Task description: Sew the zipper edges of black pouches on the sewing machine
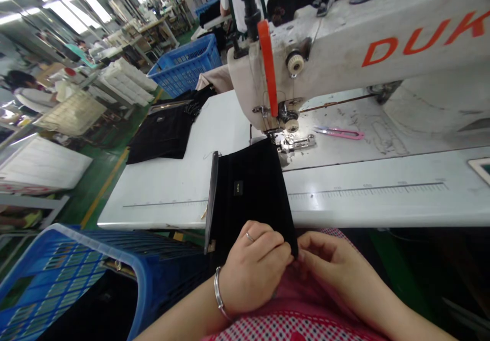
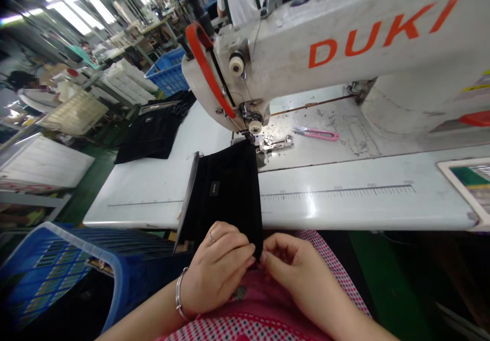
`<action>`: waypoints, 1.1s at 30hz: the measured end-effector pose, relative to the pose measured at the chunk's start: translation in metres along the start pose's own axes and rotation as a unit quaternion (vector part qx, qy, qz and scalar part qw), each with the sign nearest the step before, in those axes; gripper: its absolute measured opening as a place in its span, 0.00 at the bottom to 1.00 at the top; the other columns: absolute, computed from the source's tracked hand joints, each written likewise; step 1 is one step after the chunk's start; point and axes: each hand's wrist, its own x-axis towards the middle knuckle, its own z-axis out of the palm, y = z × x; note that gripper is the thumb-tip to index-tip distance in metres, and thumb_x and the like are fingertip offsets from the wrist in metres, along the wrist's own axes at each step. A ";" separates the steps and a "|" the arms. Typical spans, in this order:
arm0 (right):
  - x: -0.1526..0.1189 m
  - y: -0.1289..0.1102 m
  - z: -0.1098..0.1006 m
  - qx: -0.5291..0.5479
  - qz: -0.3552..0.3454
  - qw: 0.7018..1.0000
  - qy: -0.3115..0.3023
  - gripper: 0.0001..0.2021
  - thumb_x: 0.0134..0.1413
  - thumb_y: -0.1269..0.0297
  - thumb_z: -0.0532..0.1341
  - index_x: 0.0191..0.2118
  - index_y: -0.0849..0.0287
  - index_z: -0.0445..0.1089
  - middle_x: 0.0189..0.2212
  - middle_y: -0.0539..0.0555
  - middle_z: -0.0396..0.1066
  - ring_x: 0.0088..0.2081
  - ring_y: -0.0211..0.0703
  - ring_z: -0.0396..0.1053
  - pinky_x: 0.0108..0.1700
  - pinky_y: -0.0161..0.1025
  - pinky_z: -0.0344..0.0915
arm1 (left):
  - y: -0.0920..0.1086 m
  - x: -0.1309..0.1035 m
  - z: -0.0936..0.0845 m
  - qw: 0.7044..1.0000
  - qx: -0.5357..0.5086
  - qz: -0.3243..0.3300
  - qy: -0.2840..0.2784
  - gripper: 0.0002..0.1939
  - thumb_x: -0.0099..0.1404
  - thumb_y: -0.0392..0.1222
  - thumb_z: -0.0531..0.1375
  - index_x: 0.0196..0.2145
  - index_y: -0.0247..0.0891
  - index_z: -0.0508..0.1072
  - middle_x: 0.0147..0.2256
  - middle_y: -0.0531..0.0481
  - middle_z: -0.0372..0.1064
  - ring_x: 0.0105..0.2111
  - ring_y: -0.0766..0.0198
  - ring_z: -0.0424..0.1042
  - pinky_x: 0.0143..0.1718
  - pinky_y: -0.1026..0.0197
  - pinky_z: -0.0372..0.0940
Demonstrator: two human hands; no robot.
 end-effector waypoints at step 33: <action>0.047 -0.049 -0.043 -0.633 -0.503 0.584 0.073 0.14 0.66 0.69 0.51 0.46 0.57 0.74 0.43 0.50 0.77 0.45 0.41 0.72 0.48 0.39 0.71 | -0.063 0.031 -0.001 0.998 -0.033 0.037 -0.028 0.09 0.70 0.31 0.53 0.43 0.35 0.71 0.46 0.49 0.73 0.41 0.63 0.67 0.44 0.58 0.62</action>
